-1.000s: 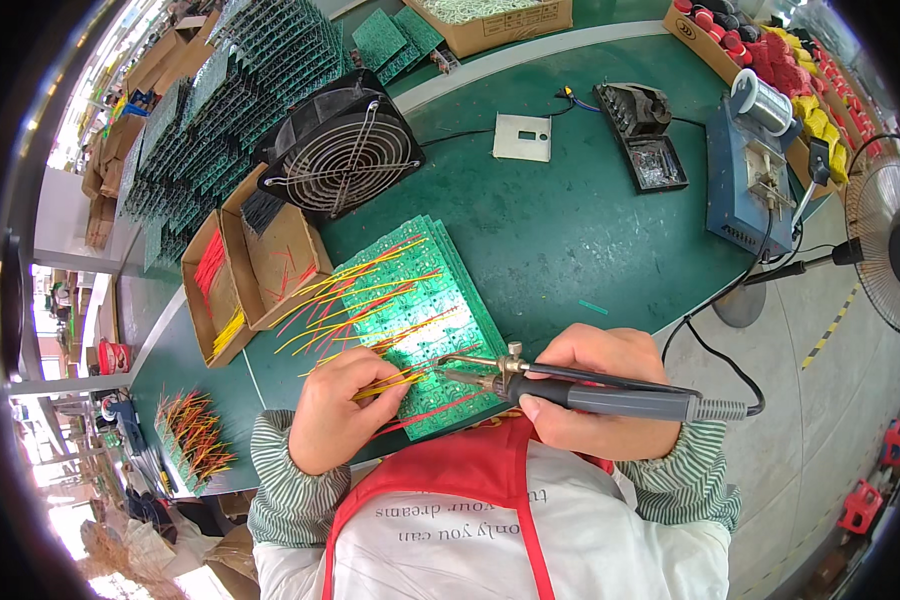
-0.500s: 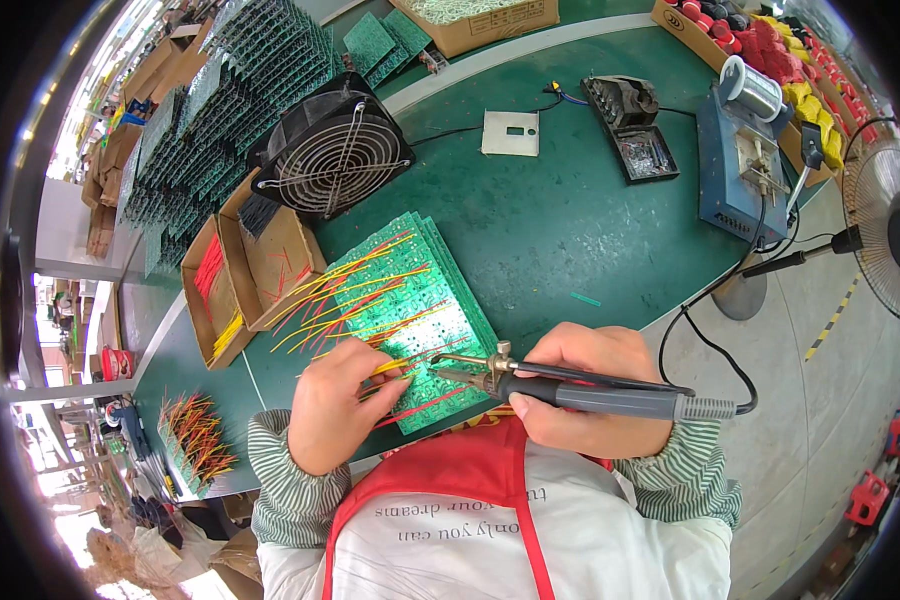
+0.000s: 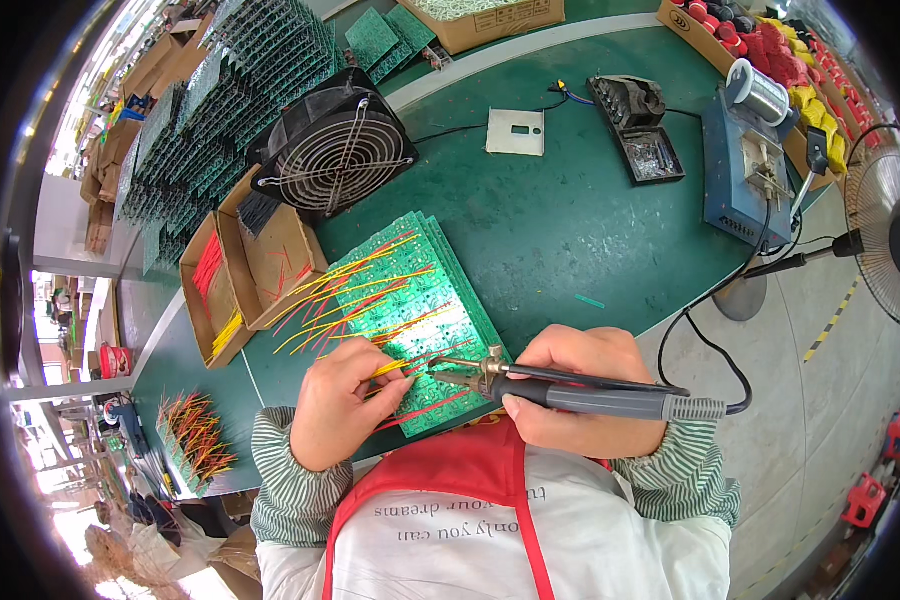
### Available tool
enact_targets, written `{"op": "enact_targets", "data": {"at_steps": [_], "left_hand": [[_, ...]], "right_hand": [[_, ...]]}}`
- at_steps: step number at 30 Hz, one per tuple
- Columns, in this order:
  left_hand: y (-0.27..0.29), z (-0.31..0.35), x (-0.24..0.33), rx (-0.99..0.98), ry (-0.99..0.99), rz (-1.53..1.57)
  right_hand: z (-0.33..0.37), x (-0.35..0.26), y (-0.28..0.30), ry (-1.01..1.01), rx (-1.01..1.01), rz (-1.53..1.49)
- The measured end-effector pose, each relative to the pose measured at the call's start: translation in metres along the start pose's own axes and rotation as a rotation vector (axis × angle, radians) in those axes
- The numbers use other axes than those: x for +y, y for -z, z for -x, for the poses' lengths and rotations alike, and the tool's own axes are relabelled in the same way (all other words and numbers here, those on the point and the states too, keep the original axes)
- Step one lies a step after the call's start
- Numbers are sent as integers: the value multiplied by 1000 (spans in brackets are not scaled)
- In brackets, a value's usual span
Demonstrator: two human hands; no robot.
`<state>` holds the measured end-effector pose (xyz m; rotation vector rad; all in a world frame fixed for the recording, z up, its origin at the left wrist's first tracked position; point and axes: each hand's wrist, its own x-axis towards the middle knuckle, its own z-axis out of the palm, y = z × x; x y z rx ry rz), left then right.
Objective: The person solders wires onto a circuit board using a soldering iron, sets the board aside, and retrieves a new stack of circuit boards. They then take wires from cardboard boxes and solder them onto the circuit board using the soldering iron.
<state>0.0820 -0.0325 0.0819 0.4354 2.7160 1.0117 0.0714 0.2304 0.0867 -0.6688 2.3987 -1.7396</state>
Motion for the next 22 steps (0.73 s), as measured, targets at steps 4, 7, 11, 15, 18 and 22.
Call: {"op": "enact_targets", "data": {"at_steps": [4, 7, 11, 15, 18, 22], "left_hand": [[1, 0, -1, -4, -3, 8], [-2, 1, -1, 46, -4, 35], [14, 1, 5, 104, -2, 40], [23, 1, 8, 288, -16, -92], [6, -3, 19, 205, -64, -83], [-9, -11, 16, 85, -76, -62]], "right_hand": [[0, -1, 2, 43, 57, -28], [2, -1, 7, 37, 61, -32], [5, -1, 11, 40, 58, -12], [11, 1, 16, 25, 76, 3], [15, 3, 18, 2, 88, -28], [16, 4, 20, 24, 86, -7]]}}
